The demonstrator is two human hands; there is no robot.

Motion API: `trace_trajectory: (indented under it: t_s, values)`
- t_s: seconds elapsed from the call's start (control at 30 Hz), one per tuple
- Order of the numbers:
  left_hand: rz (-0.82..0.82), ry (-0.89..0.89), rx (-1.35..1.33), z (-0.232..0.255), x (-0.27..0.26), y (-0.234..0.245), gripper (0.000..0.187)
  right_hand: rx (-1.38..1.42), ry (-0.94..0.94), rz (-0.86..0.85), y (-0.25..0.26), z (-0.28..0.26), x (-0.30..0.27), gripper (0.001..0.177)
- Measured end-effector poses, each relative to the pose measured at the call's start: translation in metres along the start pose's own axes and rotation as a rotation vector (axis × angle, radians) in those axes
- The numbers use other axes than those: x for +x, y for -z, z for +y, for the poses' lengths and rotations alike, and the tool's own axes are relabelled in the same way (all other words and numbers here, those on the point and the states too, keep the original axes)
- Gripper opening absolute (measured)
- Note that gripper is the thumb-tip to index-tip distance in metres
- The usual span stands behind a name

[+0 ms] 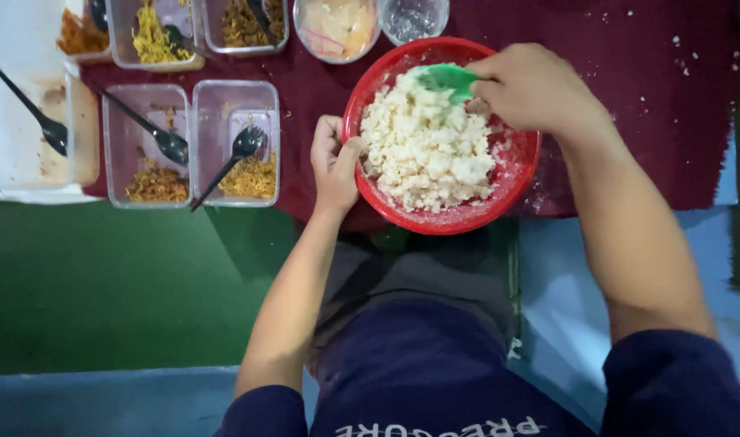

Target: Mixing a food mixture in a bowl and portioning it into a small container using a spatula

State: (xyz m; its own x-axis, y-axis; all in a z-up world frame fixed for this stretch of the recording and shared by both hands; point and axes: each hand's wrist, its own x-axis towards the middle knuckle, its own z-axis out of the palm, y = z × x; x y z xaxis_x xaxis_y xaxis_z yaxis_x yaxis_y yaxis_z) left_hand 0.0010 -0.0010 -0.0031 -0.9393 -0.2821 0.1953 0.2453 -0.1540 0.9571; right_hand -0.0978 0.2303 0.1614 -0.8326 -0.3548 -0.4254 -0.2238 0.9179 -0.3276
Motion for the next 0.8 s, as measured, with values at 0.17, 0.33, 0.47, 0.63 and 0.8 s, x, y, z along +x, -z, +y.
trace_trajectory:
  t_s: [0.17, 0.33, 0.47, 0.63, 0.8]
  values:
    - [-0.004, 0.003, -0.024, -0.003, 0.003, 0.001, 0.015, -0.132, 0.140, 0.387, -0.041, 0.042, -0.042, 0.030]
    - [-0.017, -0.005, -0.010, 0.002, 0.001, 0.001, 0.018, -0.323, 0.126, 0.513, -0.087, 0.057, -0.068, 0.041]
    - [-0.023, -0.023, -0.017, -0.003, 0.003, 0.001, 0.014, -0.543, 0.201, 0.862, -0.084, 0.050, -0.086, 0.036]
    - [-0.018, -0.039, -0.059, -0.034, 0.006, 0.008, 0.015, -0.715, 0.146, 0.898, -0.108, 0.059, -0.069, 0.030]
    - [0.001, -0.022, -0.044, -0.037, 0.006, 0.012, 0.017, -0.234, 0.244, 0.822, -0.107, 0.048, -0.092, 0.015]
